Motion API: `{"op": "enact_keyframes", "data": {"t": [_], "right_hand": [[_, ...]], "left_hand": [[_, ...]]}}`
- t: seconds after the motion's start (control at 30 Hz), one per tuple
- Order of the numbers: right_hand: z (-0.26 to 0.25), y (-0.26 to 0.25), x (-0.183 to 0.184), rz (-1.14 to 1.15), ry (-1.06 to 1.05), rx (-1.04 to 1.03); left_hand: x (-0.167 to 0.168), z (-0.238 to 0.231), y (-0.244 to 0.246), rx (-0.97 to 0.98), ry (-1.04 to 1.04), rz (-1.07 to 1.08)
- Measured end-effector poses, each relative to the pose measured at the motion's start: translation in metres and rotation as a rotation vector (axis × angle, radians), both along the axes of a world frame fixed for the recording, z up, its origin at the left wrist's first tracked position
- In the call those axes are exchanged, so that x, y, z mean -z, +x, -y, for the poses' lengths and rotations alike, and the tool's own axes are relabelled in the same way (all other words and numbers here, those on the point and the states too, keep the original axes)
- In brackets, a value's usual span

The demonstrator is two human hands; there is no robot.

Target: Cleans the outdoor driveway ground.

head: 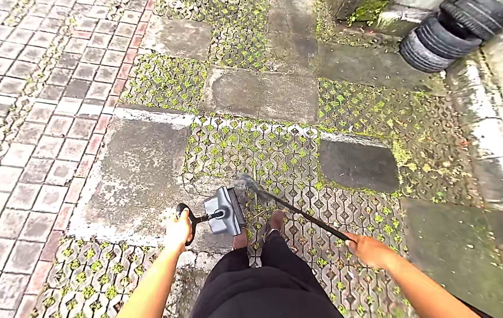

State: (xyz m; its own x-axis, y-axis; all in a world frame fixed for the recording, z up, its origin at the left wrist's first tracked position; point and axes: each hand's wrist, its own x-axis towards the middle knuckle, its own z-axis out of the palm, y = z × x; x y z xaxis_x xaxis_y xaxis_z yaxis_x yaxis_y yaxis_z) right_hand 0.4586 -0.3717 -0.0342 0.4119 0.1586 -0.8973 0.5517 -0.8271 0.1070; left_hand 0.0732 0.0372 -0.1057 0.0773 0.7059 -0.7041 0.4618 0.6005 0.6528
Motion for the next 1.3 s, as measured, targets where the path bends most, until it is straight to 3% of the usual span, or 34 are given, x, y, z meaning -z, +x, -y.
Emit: {"op": "enact_keyframes", "data": {"t": [0.13, 0.23, 0.3, 0.37, 0.47, 0.53, 0.6, 0.67, 0.77, 0.83, 0.93, 1.03, 1.13, 1.2, 1.3], "right_hand": [[-0.009, -0.046, 0.025, 0.145, -0.130, 0.043], [0.013, -0.063, 0.055, -0.081, -0.080, 0.317], [0.040, -0.072, 0.047, -0.218, -0.016, 0.613], [0.056, -0.070, 0.031, -0.263, 0.047, 0.727], [0.041, -0.052, 0.013, -0.101, 0.115, 0.352], [-0.003, -0.044, 0.006, 0.079, 0.057, 0.110], [-0.058, -0.047, 0.020, 0.250, -0.004, 0.013], [-0.099, -0.052, 0.052, 0.319, -0.039, 0.023], [-0.115, -0.062, 0.074, 0.074, 0.001, 0.030], [-0.097, -0.056, 0.070, -0.146, 0.065, 0.044], [-0.060, -0.040, 0.039, -0.245, 0.124, 0.192], [-0.079, -0.022, 0.002, -0.085, 0.157, 0.027], [-0.139, -0.005, -0.009, 0.211, 0.166, -0.186], [-0.198, 0.002, 0.004, 0.322, 0.130, -0.217], [-0.280, 0.009, 0.065, 0.391, 0.117, -0.198]], "left_hand": [[0.002, -0.020, -0.002, 0.032, 0.003, -0.005], [0.006, -0.023, 0.000, 0.006, -0.027, 0.029], [0.007, -0.020, -0.002, -0.002, -0.025, 0.036], [0.007, -0.015, -0.002, 0.000, -0.010, 0.054], [0.004, -0.004, 0.002, -0.022, 0.009, 0.049], [0.001, 0.004, 0.005, -0.085, 0.028, 0.013], [-0.002, 0.009, 0.008, -0.146, 0.046, -0.022], [0.000, 0.018, 0.006, -0.196, 0.063, -0.011], [0.006, 0.029, 0.002, -0.257, 0.082, 0.008], [0.006, 0.029, 0.004, -0.258, 0.085, 0.002], [0.007, 0.025, 0.006, -0.271, 0.093, -0.023], [0.008, 0.027, -0.008, -0.299, 0.079, -0.056], [0.007, 0.035, -0.019, -0.366, 0.103, -0.046], [0.003, 0.038, -0.021, -0.448, 0.120, -0.044], [0.006, 0.039, -0.015, -0.579, 0.146, -0.045]]}}
